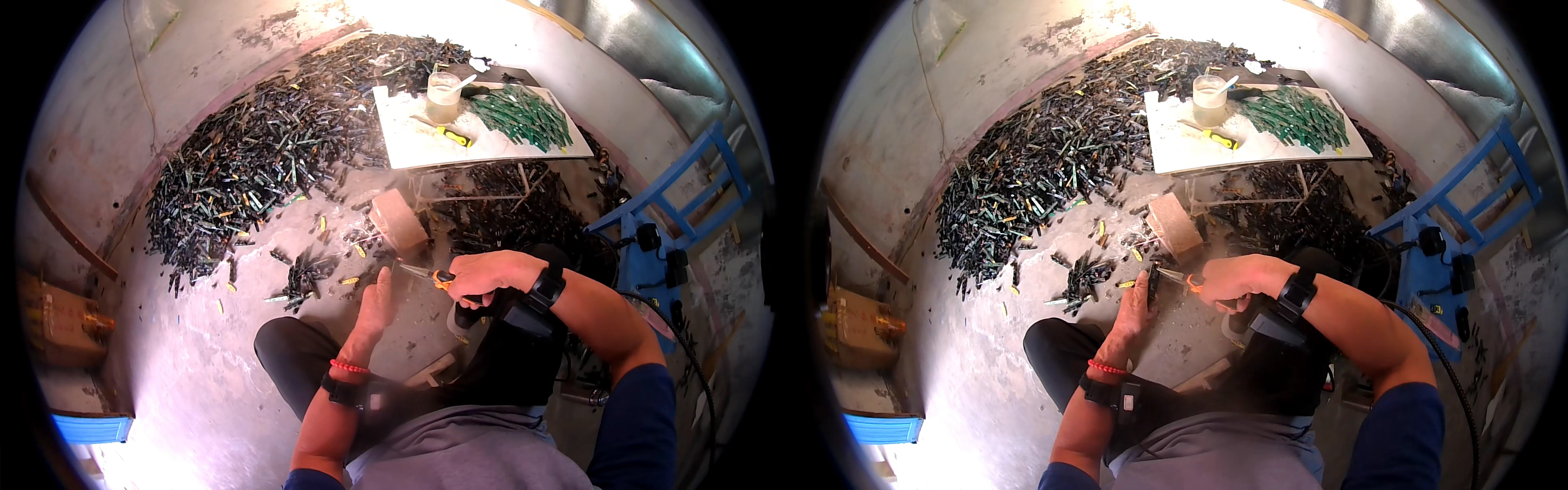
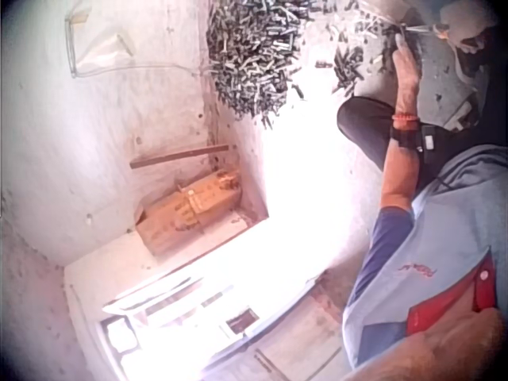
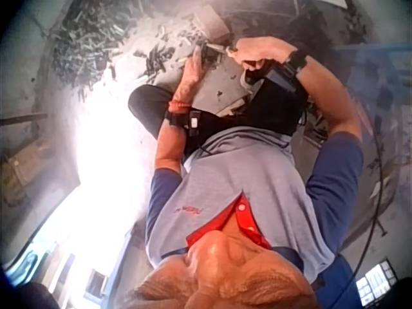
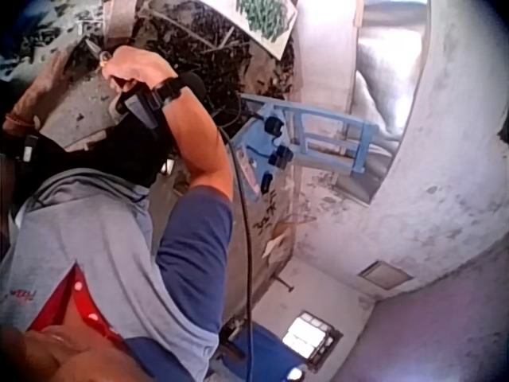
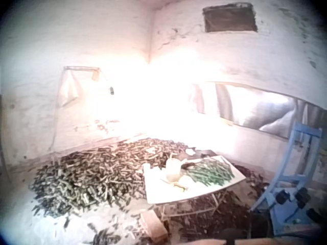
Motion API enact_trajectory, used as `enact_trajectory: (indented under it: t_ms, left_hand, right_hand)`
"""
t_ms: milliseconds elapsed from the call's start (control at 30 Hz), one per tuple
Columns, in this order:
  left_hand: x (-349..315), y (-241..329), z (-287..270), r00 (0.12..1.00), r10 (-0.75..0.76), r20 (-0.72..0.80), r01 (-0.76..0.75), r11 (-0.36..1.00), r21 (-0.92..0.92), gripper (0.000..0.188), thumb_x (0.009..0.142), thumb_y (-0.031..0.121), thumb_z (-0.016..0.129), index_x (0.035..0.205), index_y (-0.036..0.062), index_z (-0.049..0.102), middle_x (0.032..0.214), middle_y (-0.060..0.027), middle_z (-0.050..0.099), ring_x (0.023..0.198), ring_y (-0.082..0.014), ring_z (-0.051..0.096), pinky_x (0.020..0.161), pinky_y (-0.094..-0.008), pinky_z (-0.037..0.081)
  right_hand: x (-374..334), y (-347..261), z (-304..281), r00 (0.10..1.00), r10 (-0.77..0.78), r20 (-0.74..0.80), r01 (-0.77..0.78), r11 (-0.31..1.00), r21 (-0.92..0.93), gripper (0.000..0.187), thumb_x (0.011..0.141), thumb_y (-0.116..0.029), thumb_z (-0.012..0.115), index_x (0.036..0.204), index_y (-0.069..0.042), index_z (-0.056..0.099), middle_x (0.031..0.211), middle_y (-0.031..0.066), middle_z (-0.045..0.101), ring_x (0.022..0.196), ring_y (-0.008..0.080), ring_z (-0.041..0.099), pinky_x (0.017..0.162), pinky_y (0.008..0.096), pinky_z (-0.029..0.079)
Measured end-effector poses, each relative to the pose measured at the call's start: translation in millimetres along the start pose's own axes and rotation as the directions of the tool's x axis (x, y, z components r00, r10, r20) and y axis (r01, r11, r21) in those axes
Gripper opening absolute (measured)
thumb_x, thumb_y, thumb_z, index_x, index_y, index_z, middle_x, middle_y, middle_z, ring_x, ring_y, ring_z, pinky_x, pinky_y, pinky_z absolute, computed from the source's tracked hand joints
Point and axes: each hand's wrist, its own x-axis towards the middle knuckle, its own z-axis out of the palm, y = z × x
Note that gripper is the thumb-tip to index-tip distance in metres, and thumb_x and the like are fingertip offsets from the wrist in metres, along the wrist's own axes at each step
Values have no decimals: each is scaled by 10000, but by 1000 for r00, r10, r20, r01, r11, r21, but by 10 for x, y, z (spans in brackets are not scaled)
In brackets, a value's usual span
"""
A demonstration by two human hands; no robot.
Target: The person sits on the floor and repeatedly cuts green plastic strips into small pieces using orange-handled scissors. The cut pieces accumulate on the floor around a low white table where additional strips and tools are placed.
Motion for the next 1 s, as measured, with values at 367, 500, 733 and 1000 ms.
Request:
enact_trajectory:
  t_ms: [367, 500, 733, 1000]
  left_hand:
    - [60, -107, 25, 997, 50, -54, -45, 996, 77, 731, 948, 551, 282, 585, -47, 495, 499, -61, 428, 513, -150, 423, 491, -375, 353]
    - [-13, 4, 28, 998, 35, -45, -32, 997, 75, 742, 944, 565, 271, 578, -40, 494, 500, -53, 426, 513, -144, 418, 487, -368, 352]
    - [-29, -20, 3, 1000, -13, 12, 13, 1000, -17, 720, 939, 577, 263, 564, -1, 472, 494, -27, 407, 478, -135, 389, 464, -344, 332]
    - [-20, -32, -93, 963, -106, 248, 194, 911, -364, 590, 945, 554, 285, 618, 92, 455, 538, 18, 403, 453, -109, 367, 414, -300, 312]
  right_hand:
    - [245, 226, 110, 999, -30, -12, 32, 989, 146, 206, 745, -210, 560, 680, -18, 595, 637, 50, 615, 528, 105, 544, 454, 249, 371]
    - [266, 310, 151, 989, -135, 60, 111, 948, 299, 220, 755, -214, 557, 690, -9, 600, 628, 69, 600, 511, 129, 530, 447, 269, 388]
    - [201, 246, 296, 990, -140, -30, 134, 831, 540, 216, 740, -194, 561, 645, 0, 573, 566, 91, 530, 467, 185, 499, 392, 305, 375]
    - [370, 305, 774, 936, -351, 41, 112, 404, 908, 146, 842, -169, 547, 817, -28, 525, 693, 91, 546, 543, 193, 517, 461, 311, 417]
